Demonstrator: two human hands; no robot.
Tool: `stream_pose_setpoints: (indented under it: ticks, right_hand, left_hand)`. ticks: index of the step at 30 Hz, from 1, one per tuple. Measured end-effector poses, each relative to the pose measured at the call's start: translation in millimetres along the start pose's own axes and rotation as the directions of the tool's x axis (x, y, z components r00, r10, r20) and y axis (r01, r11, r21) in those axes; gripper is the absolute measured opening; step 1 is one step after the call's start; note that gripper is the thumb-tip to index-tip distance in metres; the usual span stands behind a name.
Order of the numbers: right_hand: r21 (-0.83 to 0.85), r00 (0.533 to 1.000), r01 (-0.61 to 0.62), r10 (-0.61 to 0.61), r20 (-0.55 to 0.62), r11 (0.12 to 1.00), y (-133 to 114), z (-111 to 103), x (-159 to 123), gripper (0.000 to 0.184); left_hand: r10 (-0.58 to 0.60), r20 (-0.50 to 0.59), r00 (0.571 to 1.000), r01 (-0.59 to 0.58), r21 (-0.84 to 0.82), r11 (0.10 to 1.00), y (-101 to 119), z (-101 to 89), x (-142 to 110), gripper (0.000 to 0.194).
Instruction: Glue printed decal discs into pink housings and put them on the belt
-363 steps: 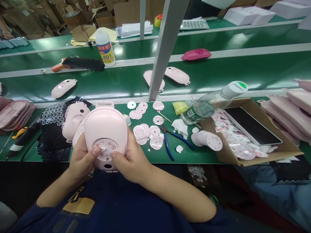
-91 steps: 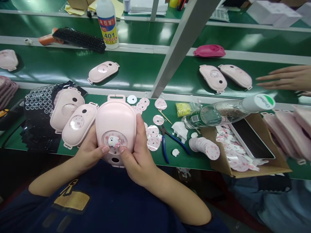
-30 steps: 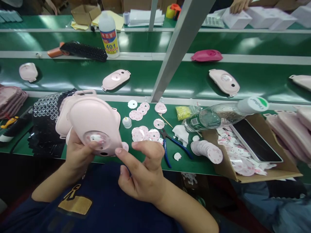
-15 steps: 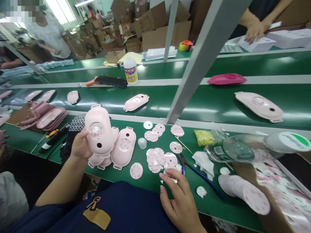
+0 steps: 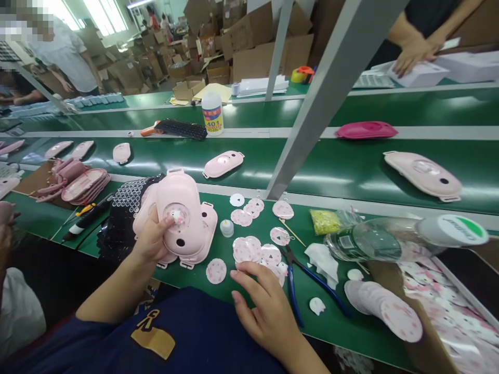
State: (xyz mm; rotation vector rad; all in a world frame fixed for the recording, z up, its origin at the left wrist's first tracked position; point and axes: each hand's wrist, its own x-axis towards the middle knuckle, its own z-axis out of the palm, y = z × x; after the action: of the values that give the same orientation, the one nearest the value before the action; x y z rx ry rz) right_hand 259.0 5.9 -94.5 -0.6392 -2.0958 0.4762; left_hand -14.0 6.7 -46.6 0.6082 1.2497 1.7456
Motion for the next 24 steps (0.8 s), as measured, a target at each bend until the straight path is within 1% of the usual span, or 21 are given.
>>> stream_pose_setpoints:
  ticks: [2,4,9,11,14,17,20,22,24]
  right_hand:
    - [0.016,0.999,0.032,-0.032,0.007,0.999,-2,-1,8,0.029]
    - [0.022,0.999,0.032,-0.032,0.008,0.999,-2,0,8,0.028]
    - [0.034,0.999,-0.041,0.04,0.009,0.999,4,7,-11,0.024]
    - [0.05,0.998,-0.056,0.056,0.005,0.997,4,9,-17,0.024]
    - [0.07,0.998,-0.068,0.067,0.007,0.995,1,8,-17,0.026]
    - [0.079,0.997,-0.082,0.082,0.012,0.993,-5,2,-9,0.03]
    - [0.09,0.991,-0.12,0.125,-0.053,0.989,-14,-5,5,0.038]
    - [0.169,0.979,-0.166,0.183,-0.09,0.972,-19,-6,16,0.043]
    - [0.305,0.964,-0.228,0.259,-0.064,0.924,-23,-4,29,0.055]
  left_hand:
    - [0.003,0.021,1.0,-0.003,-0.02,1.0,-3,4.7,-3,0.064]
    - [0.021,0.045,0.999,-0.019,-0.033,0.999,-3,5.9,-3,0.062]
    - [0.066,0.05,0.997,-0.065,-0.021,0.998,2,5.5,-1,0.063]
    - [0.055,0.059,0.997,-0.054,-0.008,0.998,2,7.6,-2,0.063]
    - [0.016,0.095,0.995,-0.016,0.001,1.0,1,12.2,-7,0.066]
    - [-0.003,0.144,0.99,0.007,-0.028,1.0,0,16.1,-15,0.064]
    - [-0.001,0.228,0.974,0.013,-0.05,0.999,1,20.2,-26,0.061]
    - [-0.022,0.292,0.956,0.034,-0.038,0.999,2,23.8,-34,0.063]
    - [-0.044,0.351,0.936,0.057,-0.027,0.998,2,27.5,-42,0.064]
